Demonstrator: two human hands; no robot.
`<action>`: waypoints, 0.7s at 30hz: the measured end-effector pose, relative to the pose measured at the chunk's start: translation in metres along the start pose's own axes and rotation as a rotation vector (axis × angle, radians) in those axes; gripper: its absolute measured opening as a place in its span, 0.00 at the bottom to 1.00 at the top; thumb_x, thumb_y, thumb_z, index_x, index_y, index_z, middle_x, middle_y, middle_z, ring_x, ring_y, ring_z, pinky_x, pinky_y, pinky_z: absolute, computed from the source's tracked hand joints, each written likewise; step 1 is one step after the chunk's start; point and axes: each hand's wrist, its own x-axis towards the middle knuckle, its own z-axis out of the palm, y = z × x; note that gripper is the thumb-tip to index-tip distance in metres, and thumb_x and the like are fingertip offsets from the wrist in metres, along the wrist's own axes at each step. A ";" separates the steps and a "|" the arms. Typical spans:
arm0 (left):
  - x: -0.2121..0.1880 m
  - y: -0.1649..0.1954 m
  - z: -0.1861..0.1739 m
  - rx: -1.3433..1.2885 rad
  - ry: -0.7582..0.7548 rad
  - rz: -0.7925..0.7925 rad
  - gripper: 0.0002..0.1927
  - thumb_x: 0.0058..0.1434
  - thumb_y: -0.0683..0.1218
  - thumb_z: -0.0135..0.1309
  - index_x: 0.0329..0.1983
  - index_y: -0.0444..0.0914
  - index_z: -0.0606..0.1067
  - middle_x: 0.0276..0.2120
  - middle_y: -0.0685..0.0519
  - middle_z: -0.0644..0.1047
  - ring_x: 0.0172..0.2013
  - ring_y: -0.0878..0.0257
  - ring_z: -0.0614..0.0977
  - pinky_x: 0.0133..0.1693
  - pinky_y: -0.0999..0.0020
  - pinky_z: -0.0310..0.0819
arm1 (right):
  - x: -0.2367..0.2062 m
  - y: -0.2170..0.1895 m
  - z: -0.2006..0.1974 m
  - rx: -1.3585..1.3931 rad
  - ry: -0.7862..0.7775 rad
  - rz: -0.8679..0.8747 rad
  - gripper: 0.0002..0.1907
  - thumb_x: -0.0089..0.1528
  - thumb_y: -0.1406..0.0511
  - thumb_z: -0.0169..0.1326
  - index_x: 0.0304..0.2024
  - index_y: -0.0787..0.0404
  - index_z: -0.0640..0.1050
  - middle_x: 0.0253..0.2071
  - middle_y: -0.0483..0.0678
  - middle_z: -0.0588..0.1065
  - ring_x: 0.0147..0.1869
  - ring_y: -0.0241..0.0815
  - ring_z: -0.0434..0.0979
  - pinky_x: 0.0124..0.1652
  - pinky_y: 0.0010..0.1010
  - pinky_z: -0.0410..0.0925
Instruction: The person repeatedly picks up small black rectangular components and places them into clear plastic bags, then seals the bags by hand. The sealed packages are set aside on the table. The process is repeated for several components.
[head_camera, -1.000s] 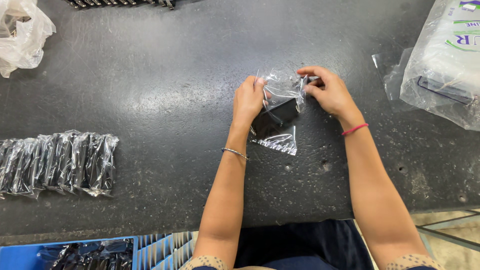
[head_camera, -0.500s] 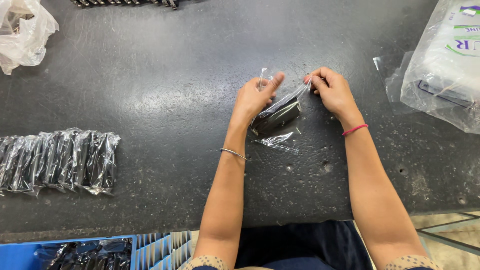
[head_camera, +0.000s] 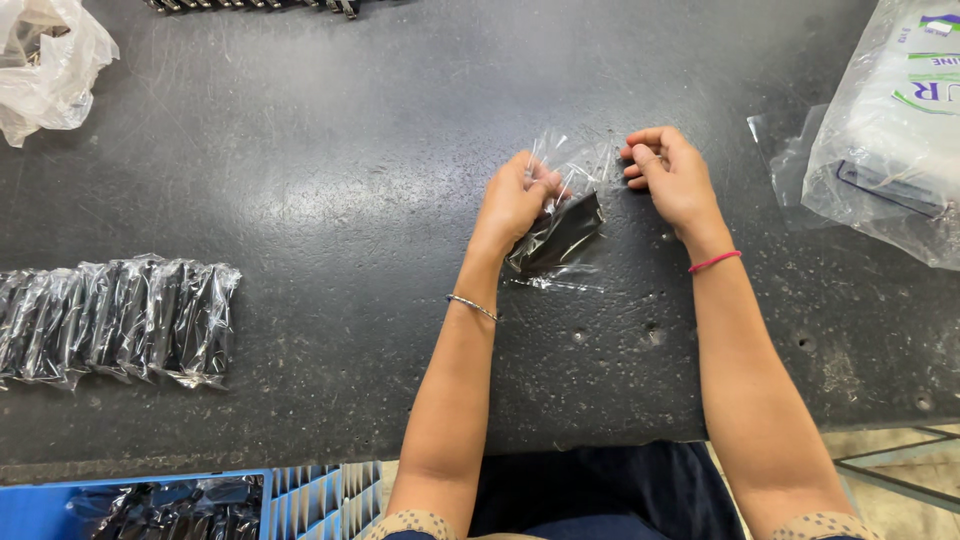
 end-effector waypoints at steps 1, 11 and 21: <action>0.000 0.003 0.000 -0.002 0.019 -0.019 0.06 0.66 0.43 0.54 0.37 0.35 0.71 0.32 0.47 0.85 0.32 0.63 0.87 0.32 0.69 0.80 | 0.001 0.000 0.000 0.033 -0.020 0.037 0.13 0.71 0.65 0.49 0.55 0.66 0.74 0.48 0.50 0.78 0.47 0.36 0.79 0.46 0.27 0.75; -0.011 0.031 -0.004 -0.090 0.117 0.081 0.06 0.68 0.43 0.52 0.38 0.36 0.70 0.35 0.45 0.85 0.35 0.60 0.87 0.34 0.66 0.84 | -0.014 -0.028 0.013 0.340 -0.388 0.222 0.21 0.64 0.67 0.58 0.59 0.66 0.75 0.48 0.48 0.78 0.51 0.34 0.78 0.51 0.25 0.73; -0.016 0.042 -0.008 -0.114 0.315 0.335 0.15 0.62 0.49 0.67 0.39 0.36 0.75 0.28 0.51 0.78 0.28 0.65 0.74 0.31 0.73 0.69 | -0.014 -0.031 0.016 0.456 -0.324 0.182 0.17 0.65 0.65 0.59 0.56 0.61 0.77 0.48 0.42 0.79 0.50 0.32 0.79 0.49 0.27 0.74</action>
